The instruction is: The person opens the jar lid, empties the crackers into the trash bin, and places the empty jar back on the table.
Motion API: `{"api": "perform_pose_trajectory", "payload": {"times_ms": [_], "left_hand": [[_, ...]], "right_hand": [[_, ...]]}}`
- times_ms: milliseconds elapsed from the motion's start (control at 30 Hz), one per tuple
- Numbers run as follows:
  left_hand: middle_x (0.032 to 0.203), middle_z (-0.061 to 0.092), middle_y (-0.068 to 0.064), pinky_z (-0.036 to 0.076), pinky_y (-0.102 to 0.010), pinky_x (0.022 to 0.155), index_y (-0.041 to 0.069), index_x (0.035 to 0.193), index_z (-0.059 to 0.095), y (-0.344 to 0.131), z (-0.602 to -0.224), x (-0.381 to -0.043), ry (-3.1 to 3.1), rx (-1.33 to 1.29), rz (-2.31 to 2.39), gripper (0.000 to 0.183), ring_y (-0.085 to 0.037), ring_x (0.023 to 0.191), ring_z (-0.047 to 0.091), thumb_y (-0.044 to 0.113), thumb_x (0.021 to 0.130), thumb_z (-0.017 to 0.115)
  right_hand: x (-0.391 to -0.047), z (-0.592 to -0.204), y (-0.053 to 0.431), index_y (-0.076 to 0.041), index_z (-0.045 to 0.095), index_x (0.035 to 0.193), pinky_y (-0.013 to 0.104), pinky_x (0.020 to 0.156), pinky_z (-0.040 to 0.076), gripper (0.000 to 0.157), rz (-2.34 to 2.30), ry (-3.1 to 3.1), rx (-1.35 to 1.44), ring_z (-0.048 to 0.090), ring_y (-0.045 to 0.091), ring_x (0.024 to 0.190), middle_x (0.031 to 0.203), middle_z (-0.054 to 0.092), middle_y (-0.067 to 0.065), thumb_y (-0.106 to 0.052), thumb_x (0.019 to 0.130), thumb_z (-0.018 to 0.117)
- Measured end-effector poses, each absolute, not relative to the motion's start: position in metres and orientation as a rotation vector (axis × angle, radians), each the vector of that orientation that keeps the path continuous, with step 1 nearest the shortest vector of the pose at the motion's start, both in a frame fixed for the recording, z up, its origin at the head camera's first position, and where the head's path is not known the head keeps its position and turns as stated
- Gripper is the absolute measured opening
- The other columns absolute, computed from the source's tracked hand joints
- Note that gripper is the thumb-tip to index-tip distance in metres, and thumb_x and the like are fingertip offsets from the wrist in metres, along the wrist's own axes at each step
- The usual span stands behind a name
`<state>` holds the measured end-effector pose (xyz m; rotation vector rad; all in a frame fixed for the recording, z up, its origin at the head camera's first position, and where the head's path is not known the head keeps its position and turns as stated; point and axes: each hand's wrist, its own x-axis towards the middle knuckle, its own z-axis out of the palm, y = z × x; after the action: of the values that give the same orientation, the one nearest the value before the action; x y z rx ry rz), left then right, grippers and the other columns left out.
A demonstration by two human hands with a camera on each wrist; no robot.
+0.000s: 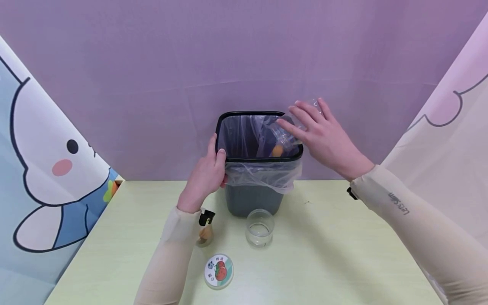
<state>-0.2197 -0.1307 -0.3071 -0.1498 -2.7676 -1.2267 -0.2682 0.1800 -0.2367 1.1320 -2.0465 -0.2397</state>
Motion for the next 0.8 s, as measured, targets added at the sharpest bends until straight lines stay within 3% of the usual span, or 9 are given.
{"api": "perform_pose_trajectory", "payload": {"times_ms": [467, 667, 800], "left_hand": [[0.061, 0.064, -0.005, 0.048, -0.045, 0.080, 0.025, 0.160, -0.007, -0.132, -0.307, -0.218, -2.771, -0.148, -1.217, 0.065, -0.021, 0.052, 0.063, 0.051, 0.106, 0.017], [0.061, 0.064, -0.006, 0.048, -0.045, 0.079, 0.026, 0.160, -0.007, -0.132, -0.307, -0.218, -2.766, -0.139, -1.221, 0.064, -0.022, 0.053, 0.063, 0.051, 0.106, 0.018], [0.060, 0.064, -0.005, 0.047, -0.044, 0.079, 0.025, 0.160, -0.005, -0.132, -0.307, -0.219, -2.759, -0.124, -1.217, 0.064, -0.022, 0.053, 0.063, 0.051, 0.106, 0.018]], "right_hand": [[-0.267, -0.241, 0.183, -0.018, 0.053, 0.145, 0.064, 0.106, 0.030, 0.074, -0.087, -2.090, 1.047, 0.041, 0.041, 0.133, 0.141, 0.050, 0.023, 0.006, 0.077, 0.072], [-0.270, -0.247, 0.190, -0.013, 0.049, 0.147, 0.062, 0.096, 0.036, 0.090, 0.063, -2.122, 0.967, 0.045, 0.048, 0.125, 0.137, 0.049, 0.026, -0.002, 0.066, 0.087], [-0.271, -0.253, 0.196, -0.009, 0.045, 0.149, 0.062, 0.099, 0.036, 0.095, 0.186, -2.171, 0.898, 0.046, 0.051, 0.122, 0.137, 0.048, 0.028, -0.006, 0.065, 0.091]]}}
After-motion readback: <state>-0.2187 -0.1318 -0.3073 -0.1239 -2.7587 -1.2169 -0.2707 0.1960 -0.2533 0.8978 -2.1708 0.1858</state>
